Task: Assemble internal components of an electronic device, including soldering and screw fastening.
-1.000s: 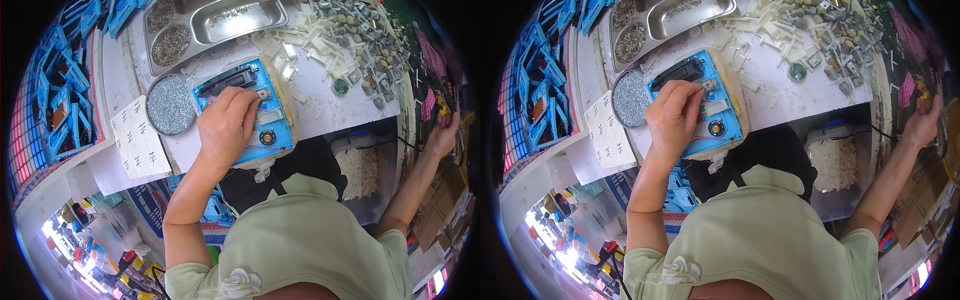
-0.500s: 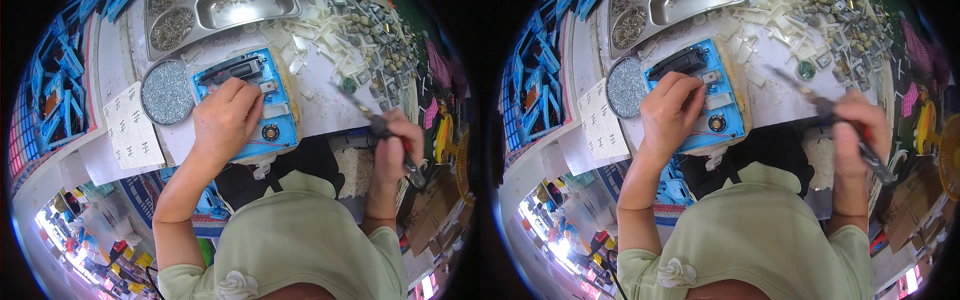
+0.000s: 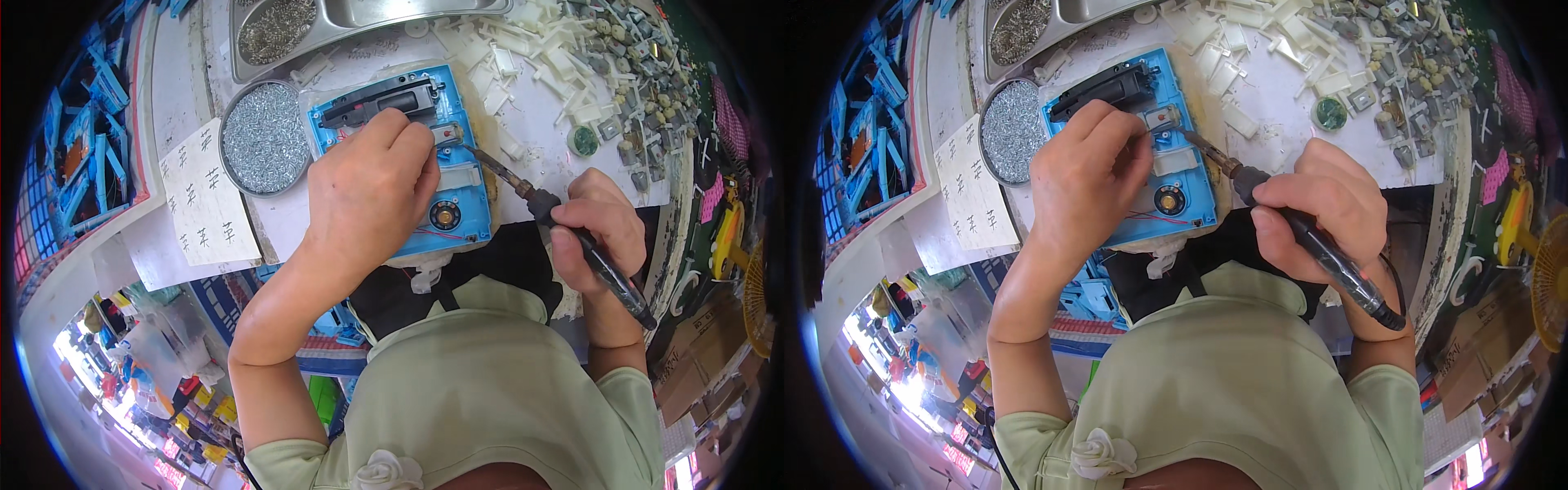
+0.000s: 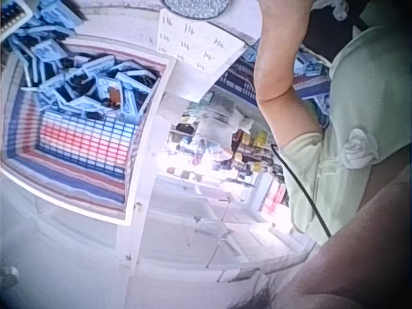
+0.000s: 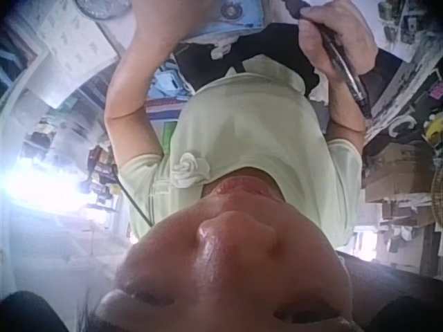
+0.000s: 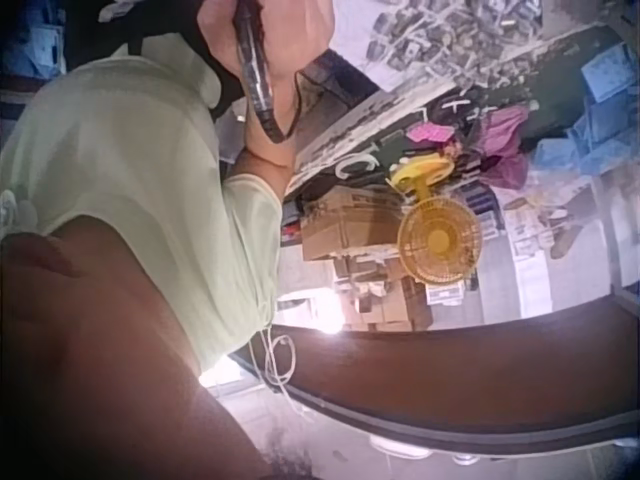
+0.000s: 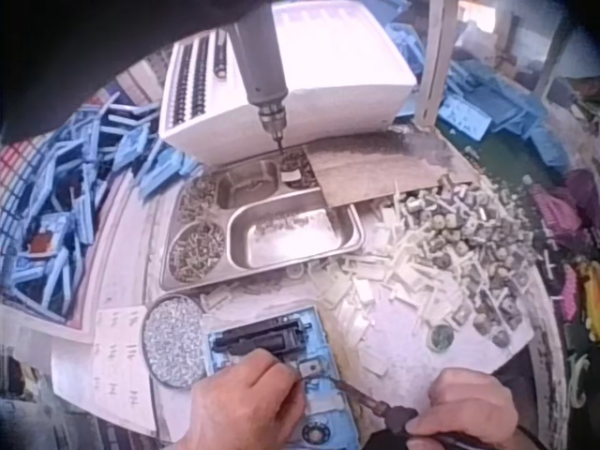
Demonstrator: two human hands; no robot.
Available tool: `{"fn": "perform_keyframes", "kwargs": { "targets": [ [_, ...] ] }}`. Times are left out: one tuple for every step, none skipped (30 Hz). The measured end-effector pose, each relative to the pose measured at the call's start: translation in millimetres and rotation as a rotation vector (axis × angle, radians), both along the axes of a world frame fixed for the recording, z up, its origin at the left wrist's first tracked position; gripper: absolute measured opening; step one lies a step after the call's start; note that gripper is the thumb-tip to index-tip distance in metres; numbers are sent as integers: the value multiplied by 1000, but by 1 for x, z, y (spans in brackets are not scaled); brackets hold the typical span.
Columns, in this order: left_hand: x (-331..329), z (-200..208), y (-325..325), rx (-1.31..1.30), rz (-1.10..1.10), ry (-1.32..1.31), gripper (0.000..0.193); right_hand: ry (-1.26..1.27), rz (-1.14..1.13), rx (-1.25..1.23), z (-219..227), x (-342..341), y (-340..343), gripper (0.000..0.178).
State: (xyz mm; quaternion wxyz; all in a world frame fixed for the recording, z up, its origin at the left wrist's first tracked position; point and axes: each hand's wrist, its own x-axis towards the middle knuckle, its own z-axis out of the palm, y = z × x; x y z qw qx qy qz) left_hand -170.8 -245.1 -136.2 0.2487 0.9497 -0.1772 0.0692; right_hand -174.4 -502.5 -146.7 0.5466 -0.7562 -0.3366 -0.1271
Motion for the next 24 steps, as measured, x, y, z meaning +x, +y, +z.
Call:
{"fn": "perform_keyframes", "kwargs": {
  "targets": [
    [0, 0, 0, -4, -2, -10, 15, -7, -1, -4, 0, 1, 0, 21],
    [1, 1, 0, -8, -4, -19, 15, -10, -2, 0, 0, 1, 1, 21],
    [1, 1, 0, -12, -6, -28, 15, -13, -3, 4, 0, 2, 1, 21],
    [1, 1, 1, -13, -9, -26, 15, -16, -7, 6, 0, 2, 1, 21],
    [1, 1, 1, -14, -13, -23, 15, -16, -10, 5, -1, 2, 1, 21],
    [1, 1, 1, -15, -16, -21, 15, -16, -13, 4, -3, 2, 1, 21],
    [1, 0, 1, -15, -17, -24, 15, -17, -15, 4, -3, 2, 1, 21],
    [1, 0, 0, -15, -19, -26, 15, -15, -16, 3, -3, 2, 2, 21],
    [1, 0, -1, -15, -20, -29, 15, -12, -16, 3, -3, 2, 2, 21],
    [1, 0, -1, -13, -18, -24, 15, -10, -17, 1, -3, 2, 2, 21],
    [1, 0, -1, -10, -16, -19, 14, -12, -18, 2, -3, 2, 2, 21],
    [1, 0, -1, -8, -13, -13, 14, -14, -19, 2, -4, 2, 2, 21],
    [1, 0, 0, -10, -16, -12, 14, -16, -20, 2, -4, 2, 2, 21],
    [1, 1, 0, -12, -18, -11, 14, -18, -20, 4, -4, 2, 2, 21],
    [1, 1, 0, -15, -20, -10, 14, -20, -20, 7, -4, 2, 2, 21],
    [1, 1, 0, -13, -20, -11, 14, -22, -20, 9, -4, 2, 2, 21],
    [1, 1, 0, -10, -21, -12, 14, -22, -18, 9, -4, 2, 3, 21],
    [1, 1, 0, -8, -21, -13, 15, -23, -17, 9, -4, 2, 3, 21],
    [1, 1, 0, -8, -20, -11, 15, -24, -15, 9, -4, 2, 4, 21],
    [1, 1, 0, -8, -18, -9, 15, -24, -12, 8, -5, 3, 4, 21],
    [1, 1, 1, -7, -17, -8, 15, -25, -10, 6, -5, 3, 4, 21],
    [1, 1, 1, -11, -18, -10, 15, -26, -7, 6, -6, 3, 5, 21],
    [1, 0, 1, -15, -20, -13, 15, -27, -10, 4, -5, 3, 5, 21],
    [1, 0, 1, -19, -22, -16, 15, -28, -12, 1, -4, 3, 6, 21]
  ]
}}
